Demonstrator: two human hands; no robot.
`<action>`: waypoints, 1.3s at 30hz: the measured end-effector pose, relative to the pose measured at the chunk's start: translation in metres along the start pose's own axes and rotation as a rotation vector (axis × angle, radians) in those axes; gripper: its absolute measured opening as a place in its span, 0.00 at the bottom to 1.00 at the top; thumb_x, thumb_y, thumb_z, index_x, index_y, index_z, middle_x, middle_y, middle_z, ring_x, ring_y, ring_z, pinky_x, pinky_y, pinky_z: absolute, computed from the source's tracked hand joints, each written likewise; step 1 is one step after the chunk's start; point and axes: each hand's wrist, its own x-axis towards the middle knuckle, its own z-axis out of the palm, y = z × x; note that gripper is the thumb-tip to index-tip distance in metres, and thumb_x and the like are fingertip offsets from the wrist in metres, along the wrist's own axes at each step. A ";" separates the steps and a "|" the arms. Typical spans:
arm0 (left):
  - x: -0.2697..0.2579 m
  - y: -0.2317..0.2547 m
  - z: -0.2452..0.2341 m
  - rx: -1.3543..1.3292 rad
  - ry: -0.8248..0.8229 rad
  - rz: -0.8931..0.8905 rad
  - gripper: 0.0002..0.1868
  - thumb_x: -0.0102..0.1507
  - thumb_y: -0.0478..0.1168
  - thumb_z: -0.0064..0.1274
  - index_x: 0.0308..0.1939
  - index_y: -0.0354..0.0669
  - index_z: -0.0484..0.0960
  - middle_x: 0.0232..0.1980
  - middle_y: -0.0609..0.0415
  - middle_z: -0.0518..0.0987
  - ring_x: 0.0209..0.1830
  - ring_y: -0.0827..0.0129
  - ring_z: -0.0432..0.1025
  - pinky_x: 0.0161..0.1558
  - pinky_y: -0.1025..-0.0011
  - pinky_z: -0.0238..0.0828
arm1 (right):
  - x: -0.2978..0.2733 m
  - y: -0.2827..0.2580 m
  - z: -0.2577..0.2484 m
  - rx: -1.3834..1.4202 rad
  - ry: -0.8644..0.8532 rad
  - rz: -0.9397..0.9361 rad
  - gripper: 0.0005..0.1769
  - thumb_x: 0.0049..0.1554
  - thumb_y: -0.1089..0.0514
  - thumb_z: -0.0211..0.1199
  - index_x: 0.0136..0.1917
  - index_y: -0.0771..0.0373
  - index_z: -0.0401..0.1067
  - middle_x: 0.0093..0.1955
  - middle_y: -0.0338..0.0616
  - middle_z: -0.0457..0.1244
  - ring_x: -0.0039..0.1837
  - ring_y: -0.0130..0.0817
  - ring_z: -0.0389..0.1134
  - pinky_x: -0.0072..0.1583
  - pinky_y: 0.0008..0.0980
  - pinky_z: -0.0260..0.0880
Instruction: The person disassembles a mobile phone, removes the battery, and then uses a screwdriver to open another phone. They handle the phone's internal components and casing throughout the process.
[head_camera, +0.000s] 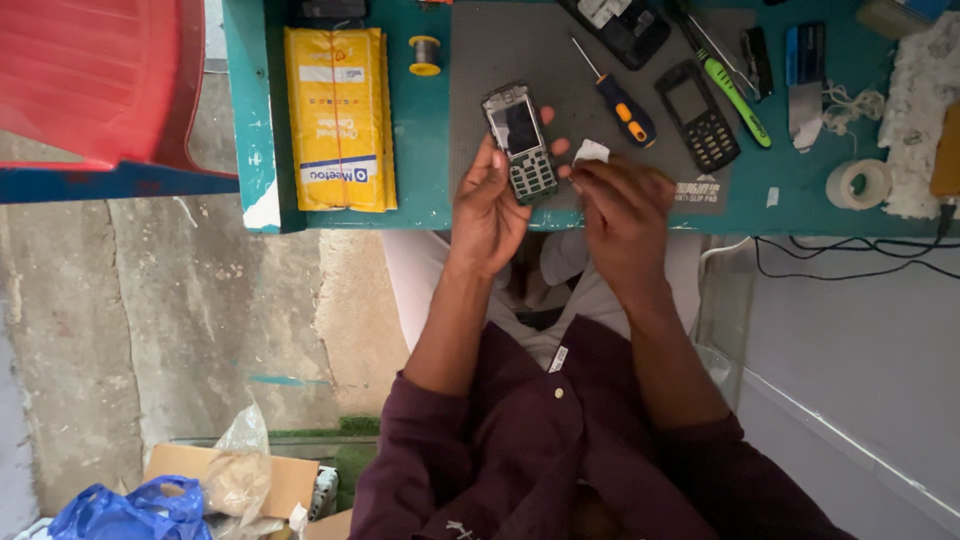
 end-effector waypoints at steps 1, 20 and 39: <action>0.000 0.000 0.000 0.008 0.000 0.002 0.26 0.78 0.39 0.37 0.80 0.36 0.57 0.78 0.36 0.65 0.72 0.49 0.70 0.69 0.52 0.75 | 0.001 0.000 -0.001 -0.093 0.010 -0.041 0.07 0.61 0.65 0.71 0.53 0.61 0.82 0.57 0.37 0.73 0.65 0.37 0.64 0.64 0.46 0.62; 0.000 -0.001 0.003 0.020 0.021 0.015 0.27 0.78 0.40 0.41 0.79 0.34 0.58 0.77 0.37 0.67 0.70 0.50 0.72 0.69 0.52 0.74 | 0.004 0.011 -0.014 -0.176 -0.215 -0.145 0.16 0.65 0.55 0.67 0.65 0.60 0.78 0.71 0.39 0.67 0.76 0.33 0.63 0.74 0.51 0.49; 0.002 -0.001 0.007 0.056 0.060 0.034 0.28 0.74 0.35 0.47 0.77 0.35 0.59 0.75 0.41 0.67 0.71 0.49 0.69 0.71 0.45 0.72 | -0.010 0.037 -0.016 0.386 -0.028 0.039 0.03 0.66 0.59 0.66 0.51 0.58 0.79 0.57 0.39 0.73 0.63 0.30 0.74 0.68 0.39 0.71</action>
